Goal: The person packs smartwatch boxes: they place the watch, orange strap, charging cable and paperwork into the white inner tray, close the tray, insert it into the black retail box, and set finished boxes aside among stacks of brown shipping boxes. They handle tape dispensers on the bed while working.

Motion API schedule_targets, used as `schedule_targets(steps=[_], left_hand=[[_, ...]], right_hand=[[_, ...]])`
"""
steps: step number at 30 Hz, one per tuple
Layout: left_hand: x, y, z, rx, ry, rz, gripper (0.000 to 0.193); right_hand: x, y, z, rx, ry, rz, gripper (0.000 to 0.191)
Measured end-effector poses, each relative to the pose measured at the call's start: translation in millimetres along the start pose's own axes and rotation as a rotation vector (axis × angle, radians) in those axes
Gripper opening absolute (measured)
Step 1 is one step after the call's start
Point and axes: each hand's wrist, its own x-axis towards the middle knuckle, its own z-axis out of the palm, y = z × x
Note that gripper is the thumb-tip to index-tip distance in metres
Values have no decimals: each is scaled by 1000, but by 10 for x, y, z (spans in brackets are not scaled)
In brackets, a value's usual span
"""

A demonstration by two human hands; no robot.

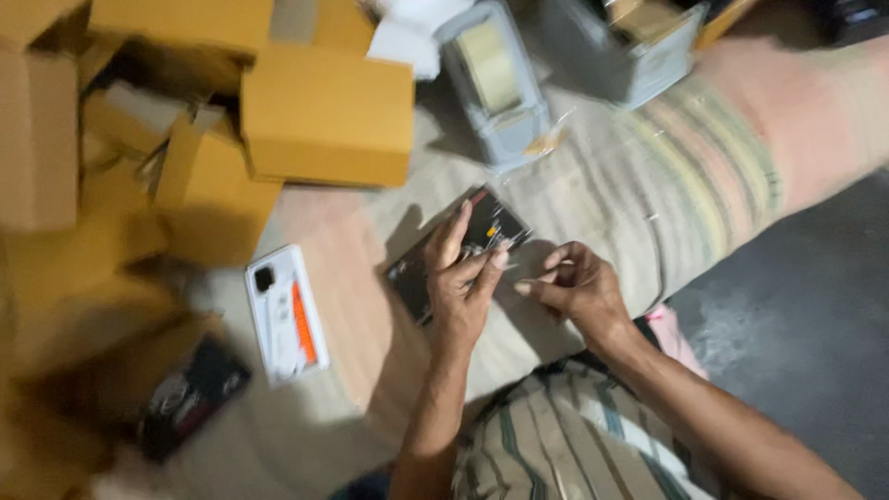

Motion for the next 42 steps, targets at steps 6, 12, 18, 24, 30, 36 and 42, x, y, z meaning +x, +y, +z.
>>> schedule_targets(steps=[6,12,18,24,30,36,42], left_hand=[[-370,-102,-230,227,39,-32,22],[-384,-99,-312,361,30,-82,22],[-274,-51,-310,398,-47,-141,28],[-258,-30,-273,405,-35,-179,29],[-325,-46,-259,412,3,-198,27],[-339,-22,-257,437,21,-189,28],[-329,16,-272,480,-17,-271,48]], right_hand=[[-168,158,171,-10,-82,-20,27],[-123,155,241,-202,-43,-1,31],[-17,65,227,-150,-11,-9,25],[-7,55,270,-232,-2,-49,32],[26,51,299,-238,-13,-31,36],[35,45,280,-295,-23,-9,36],[-3,23,277,-249,-57,-23,37]])
